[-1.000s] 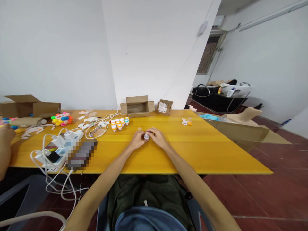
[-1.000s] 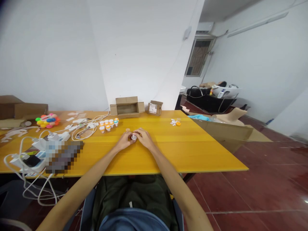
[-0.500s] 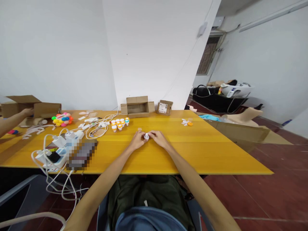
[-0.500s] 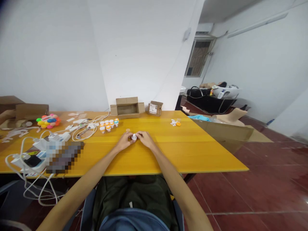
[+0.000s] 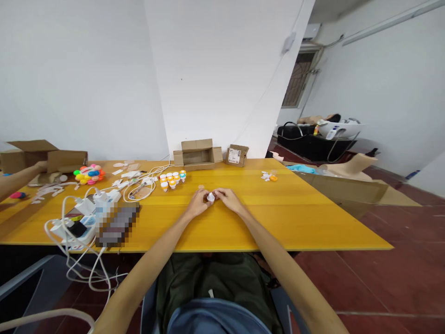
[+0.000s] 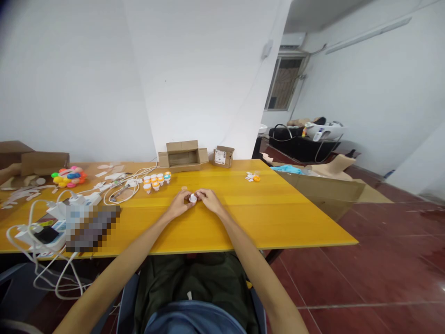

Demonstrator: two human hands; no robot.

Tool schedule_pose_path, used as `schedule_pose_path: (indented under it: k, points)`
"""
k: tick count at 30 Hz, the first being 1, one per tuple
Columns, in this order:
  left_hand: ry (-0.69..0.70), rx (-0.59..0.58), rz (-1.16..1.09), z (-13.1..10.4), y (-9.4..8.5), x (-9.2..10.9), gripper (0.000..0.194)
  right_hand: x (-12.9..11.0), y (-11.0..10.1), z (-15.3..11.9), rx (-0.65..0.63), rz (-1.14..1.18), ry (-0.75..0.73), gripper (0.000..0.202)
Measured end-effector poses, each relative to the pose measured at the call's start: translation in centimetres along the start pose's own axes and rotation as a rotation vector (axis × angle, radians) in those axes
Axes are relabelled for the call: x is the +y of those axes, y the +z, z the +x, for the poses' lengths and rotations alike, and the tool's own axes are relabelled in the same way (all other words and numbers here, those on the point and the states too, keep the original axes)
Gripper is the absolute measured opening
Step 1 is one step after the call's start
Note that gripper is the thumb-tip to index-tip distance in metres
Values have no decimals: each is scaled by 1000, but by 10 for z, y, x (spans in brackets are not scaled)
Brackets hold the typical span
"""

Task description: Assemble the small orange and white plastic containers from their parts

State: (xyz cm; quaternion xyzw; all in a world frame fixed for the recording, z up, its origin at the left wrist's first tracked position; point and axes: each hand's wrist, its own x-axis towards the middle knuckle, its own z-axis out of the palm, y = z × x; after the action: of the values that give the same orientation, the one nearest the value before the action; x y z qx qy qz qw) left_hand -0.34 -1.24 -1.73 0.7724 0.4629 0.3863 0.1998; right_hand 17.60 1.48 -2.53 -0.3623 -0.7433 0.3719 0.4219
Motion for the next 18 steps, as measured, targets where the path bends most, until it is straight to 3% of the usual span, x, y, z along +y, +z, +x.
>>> schedule_pose_path:
  k: [6,13,18]
  points:
    - [-28,26,-68,1,-1,3,16,0,-1,-1,-5,313,181,24]
    - [-56,104,-207,1,-3,5,21,-11,5,-10,-76,717,364,7]
    - [-73,118,-290,3,-2,4,23,-14,12,-9,-69,849,402,6]
